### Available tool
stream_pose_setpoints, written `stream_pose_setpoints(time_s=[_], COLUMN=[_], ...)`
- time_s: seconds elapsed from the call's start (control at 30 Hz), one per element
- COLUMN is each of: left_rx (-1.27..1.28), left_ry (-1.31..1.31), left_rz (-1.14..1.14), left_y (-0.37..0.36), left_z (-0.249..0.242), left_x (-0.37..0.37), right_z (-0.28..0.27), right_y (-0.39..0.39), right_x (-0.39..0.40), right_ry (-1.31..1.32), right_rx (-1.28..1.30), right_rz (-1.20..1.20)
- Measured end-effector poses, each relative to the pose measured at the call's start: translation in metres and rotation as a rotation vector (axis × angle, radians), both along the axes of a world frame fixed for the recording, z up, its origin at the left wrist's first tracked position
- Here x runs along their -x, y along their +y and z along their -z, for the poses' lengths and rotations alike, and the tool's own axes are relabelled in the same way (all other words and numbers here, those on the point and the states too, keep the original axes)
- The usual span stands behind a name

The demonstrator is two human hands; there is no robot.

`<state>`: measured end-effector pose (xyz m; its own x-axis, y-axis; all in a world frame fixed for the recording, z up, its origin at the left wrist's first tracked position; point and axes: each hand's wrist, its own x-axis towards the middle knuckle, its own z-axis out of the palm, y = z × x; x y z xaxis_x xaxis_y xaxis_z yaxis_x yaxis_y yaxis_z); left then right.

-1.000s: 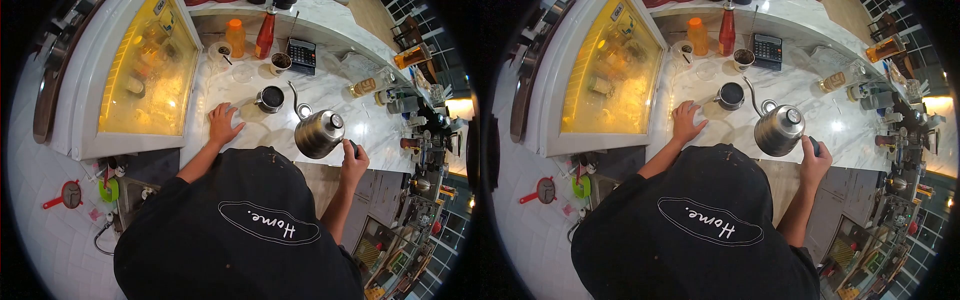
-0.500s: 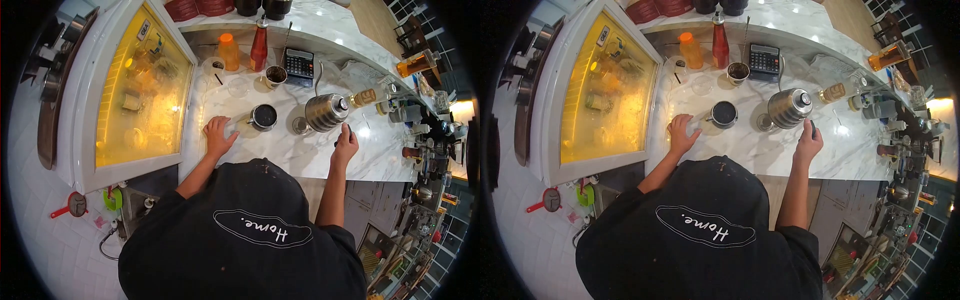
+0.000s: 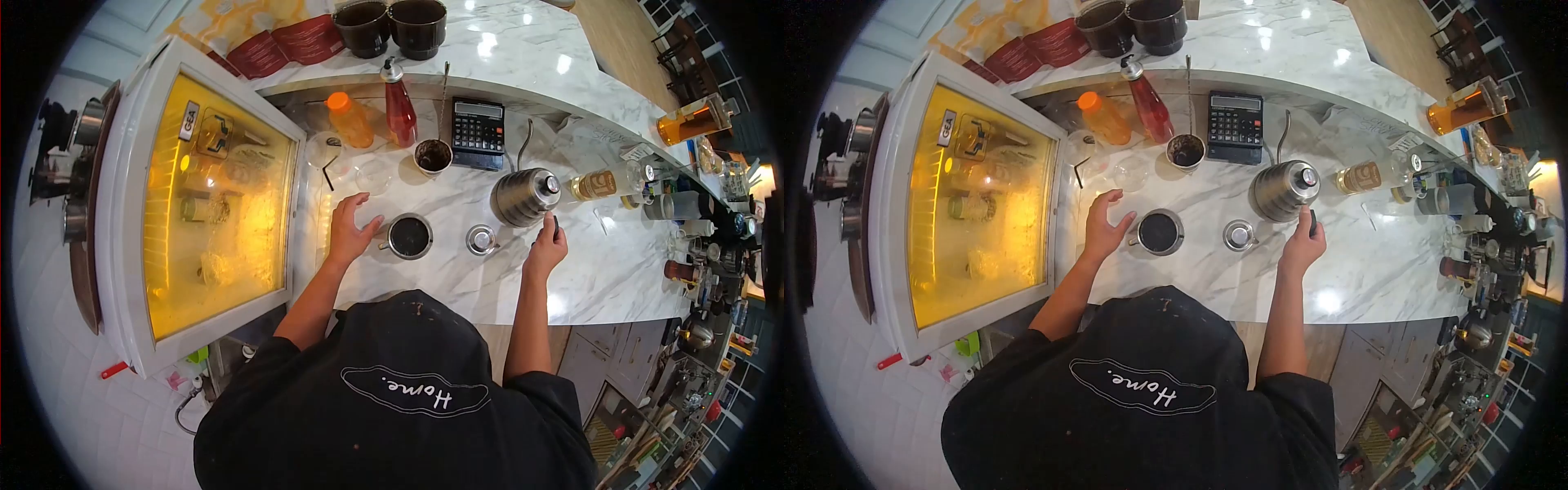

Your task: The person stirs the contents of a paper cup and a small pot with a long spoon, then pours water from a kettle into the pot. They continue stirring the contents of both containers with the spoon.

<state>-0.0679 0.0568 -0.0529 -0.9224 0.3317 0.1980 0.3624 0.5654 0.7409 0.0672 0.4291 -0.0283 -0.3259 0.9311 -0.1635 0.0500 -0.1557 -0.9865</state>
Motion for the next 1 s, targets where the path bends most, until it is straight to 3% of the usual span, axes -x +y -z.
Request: stream_pose_setpoints(time_s=[0.13,0.33,0.43,0.63,0.67,0.77,0.83,0.93,1.0], left_rx=[-0.055,-0.106,-0.088,0.018,0.026,0.025,-0.007,-0.011,-0.023], left_ry=[-0.223,-0.288,-0.262,-0.136,-0.117,-0.071,-0.069,-0.121,-0.087], left_rz=[0.034,0.137,0.192,0.275,0.278,0.275,0.258,0.25,0.283], left_y=[0.026,0.057,0.07,0.095,0.099,0.113,0.122,0.131,0.134], left_z=[-0.015,-0.014,-0.006,-0.004,-0.001,0.006,0.006,0.012,0.014], left_x=[0.024,0.062,0.073,0.083,0.083,0.088,0.092,0.1,0.101], right_z=[0.015,0.022,0.02,-0.018,-0.033,-0.042,-0.044,-0.061,-0.06], right_y=[0.003,-0.002,0.003,-0.023,-0.027,-0.035,-0.039,-0.058,-0.06], right_x=[0.0,0.004,-0.005,0.009,0.02,0.056,0.091,0.151,0.179], right_ry=[0.004,-0.045,-0.09,-0.521,-0.437,-0.096,-0.098,-0.227,-0.339], right_rx=[-0.055,-0.065,0.062,-0.883,-1.091,-1.064,-0.949,-0.604,-0.595], right_rz=[0.004,-0.013,-0.126,0.026,-0.006,-0.289,-0.552,-0.69,-0.752])
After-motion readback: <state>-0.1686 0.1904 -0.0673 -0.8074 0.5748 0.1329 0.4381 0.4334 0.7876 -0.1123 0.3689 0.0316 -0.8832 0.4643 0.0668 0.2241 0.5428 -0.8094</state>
